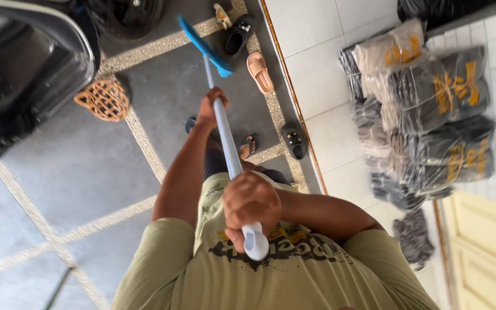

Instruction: The person sweeps a tiled garage floor using a blue broom, moving debris toward the center and then toward the entrance. The person navigates around a parked car and a scooter while sweeping.

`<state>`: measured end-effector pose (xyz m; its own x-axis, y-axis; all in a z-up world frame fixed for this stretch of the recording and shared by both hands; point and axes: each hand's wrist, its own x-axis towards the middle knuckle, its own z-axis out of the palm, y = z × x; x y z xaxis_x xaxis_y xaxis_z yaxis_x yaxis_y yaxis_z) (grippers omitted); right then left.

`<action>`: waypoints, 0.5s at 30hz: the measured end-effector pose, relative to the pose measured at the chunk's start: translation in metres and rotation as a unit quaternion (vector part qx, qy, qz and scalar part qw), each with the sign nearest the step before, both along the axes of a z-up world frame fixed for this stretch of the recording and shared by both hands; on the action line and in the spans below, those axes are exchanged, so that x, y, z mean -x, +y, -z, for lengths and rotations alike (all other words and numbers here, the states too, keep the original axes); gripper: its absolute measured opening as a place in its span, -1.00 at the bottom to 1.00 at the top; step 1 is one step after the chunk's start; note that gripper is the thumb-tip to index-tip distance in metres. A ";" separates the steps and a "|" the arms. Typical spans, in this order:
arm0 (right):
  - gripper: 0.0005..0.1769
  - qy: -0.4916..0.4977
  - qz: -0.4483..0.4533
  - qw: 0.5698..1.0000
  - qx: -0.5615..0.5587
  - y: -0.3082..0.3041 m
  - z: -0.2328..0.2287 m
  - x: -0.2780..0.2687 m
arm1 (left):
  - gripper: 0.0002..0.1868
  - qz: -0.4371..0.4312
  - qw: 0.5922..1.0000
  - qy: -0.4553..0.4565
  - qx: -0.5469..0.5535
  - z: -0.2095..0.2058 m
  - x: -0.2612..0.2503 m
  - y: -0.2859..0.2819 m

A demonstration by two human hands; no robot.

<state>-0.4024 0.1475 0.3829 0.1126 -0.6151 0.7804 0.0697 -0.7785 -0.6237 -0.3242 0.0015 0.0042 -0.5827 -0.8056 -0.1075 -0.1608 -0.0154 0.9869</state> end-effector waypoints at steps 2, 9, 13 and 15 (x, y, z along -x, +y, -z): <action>-0.81 -0.013 -0.029 0.999 -0.021 0.001 0.010 0.000 | -0.85 -0.086 0.967 0.087 -0.223 0.017 -0.018 -0.002; -0.77 -0.140 -0.097 0.976 -0.133 0.009 0.046 -0.010 | -0.96 -0.095 0.972 -0.214 0.025 0.014 -0.154 0.058; -0.77 -0.243 -0.096 0.955 -0.140 0.011 0.068 -0.010 | -0.96 -0.070 0.944 -0.316 0.068 -0.006 -0.199 0.089; -0.77 -0.246 -0.078 0.950 -0.177 0.015 0.071 -0.007 | -0.94 -0.052 0.936 -0.347 0.036 -0.014 -0.205 0.098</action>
